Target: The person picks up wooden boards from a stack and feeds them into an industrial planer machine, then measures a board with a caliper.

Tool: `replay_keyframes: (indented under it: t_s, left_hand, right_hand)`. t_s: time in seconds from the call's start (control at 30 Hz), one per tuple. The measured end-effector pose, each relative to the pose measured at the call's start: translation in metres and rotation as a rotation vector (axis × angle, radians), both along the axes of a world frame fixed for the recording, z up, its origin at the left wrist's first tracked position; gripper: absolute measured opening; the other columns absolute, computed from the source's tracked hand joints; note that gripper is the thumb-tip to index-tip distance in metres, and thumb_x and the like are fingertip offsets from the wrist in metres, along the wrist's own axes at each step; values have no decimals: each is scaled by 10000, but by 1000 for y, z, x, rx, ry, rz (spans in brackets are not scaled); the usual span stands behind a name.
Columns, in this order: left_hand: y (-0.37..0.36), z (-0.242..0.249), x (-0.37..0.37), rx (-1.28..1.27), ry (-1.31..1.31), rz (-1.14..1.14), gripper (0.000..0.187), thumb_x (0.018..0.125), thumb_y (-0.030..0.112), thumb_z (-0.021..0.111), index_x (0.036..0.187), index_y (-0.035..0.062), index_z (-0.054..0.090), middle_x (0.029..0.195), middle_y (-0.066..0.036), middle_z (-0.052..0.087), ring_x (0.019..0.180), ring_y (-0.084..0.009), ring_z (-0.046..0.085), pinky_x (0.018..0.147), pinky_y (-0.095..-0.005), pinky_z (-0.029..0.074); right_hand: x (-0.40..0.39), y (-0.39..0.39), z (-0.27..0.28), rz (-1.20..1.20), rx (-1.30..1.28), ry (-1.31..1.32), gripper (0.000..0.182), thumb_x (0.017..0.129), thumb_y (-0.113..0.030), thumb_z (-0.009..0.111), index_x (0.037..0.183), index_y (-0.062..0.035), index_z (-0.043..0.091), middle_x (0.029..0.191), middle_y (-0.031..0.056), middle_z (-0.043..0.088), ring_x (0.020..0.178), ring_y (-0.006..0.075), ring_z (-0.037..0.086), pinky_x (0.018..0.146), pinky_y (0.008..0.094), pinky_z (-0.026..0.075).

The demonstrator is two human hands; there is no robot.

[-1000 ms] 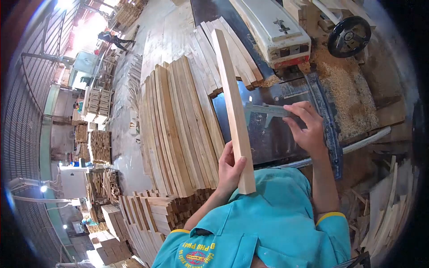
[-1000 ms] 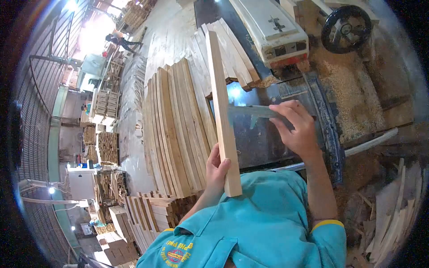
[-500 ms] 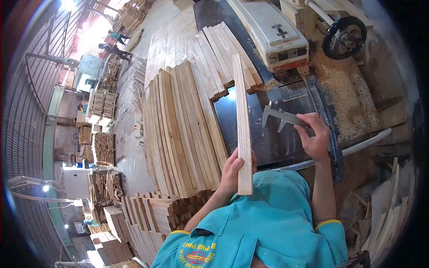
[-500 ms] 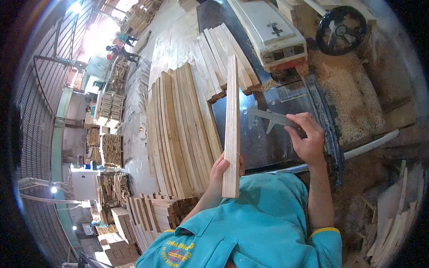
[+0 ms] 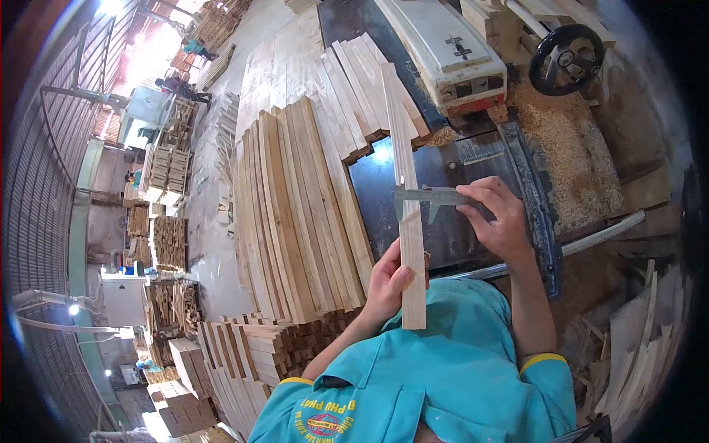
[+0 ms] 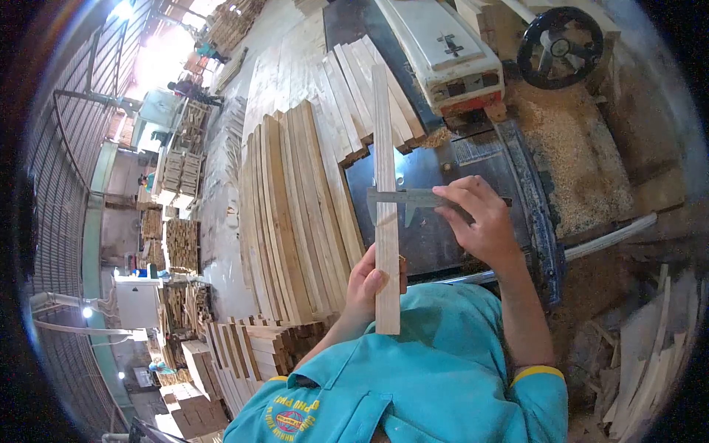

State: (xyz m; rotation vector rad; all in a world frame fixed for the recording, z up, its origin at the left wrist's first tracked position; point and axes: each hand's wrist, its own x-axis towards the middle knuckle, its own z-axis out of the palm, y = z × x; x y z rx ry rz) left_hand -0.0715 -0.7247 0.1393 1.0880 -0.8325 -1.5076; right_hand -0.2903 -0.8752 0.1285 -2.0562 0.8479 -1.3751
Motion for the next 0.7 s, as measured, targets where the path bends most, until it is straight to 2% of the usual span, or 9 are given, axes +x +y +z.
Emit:
replay_keyframes:
  t_s: [0.17, 0.4, 0.47, 0.6, 0.67, 0.7]
  left_hand:
    - [-2, 3, 2, -19, -31, -40, 831, 1005, 466, 674, 1617, 19, 335, 1141, -85, 647, 902, -170, 686, 767, -325, 580]
    - [-5, 10, -1, -10, 9, -50, 837, 1013, 467, 661, 1627, 16, 314, 1137, -91, 645, 900, -168, 689, 769, -324, 584]
    - [-7, 18, -7, 10, -70, -10, 843, 968, 628, 667, 1493, 11, 436, 1077, -106, 636, 835, -179, 673, 687, -310, 561]
    - [-5, 16, -7, 42, -47, -4, 847, 970, 629, 662, 1501, 13, 426, 1104, -117, 634, 844, -185, 677, 695, -317, 565]
    - [-4, 11, -1, 28, 59, -54, 832, 1021, 453, 661, 1629, 18, 297, 1167, -128, 638, 923, -204, 700, 803, -358, 604]
    - [-4, 11, 0, 32, 60, -52, 832, 1021, 453, 661, 1629, 18, 297, 1167, -128, 638, 923, -204, 700, 803, -358, 604]
  right_hand:
    - [1, -9, 12, 31, -20, 11, 371, 819, -26, 840, 1174, -62, 737, 1030, 105, 692, 957, 278, 695, 824, 398, 600]
    - [4, -19, 14, 75, -43, 44, 337, 799, -78, 865, 1114, -63, 747, 982, 97, 703, 922, 276, 698, 799, 393, 600]
    - [4, -20, 14, 73, -34, 39, 334, 797, -90, 869, 1107, -66, 747, 968, 95, 707, 911, 277, 700, 795, 392, 600]
    - [5, -21, 11, 65, -31, 56, 325, 798, -120, 875, 1094, -74, 750, 952, 97, 714, 890, 276, 710, 788, 396, 602]
    - [6, -21, 10, 62, -32, 55, 319, 800, -127, 875, 1089, -76, 750, 952, 99, 716, 887, 276, 713, 783, 397, 602]
    - [6, -21, 11, 56, -35, 65, 314, 803, -130, 874, 1087, -78, 750, 952, 103, 718, 884, 278, 717, 777, 398, 605]
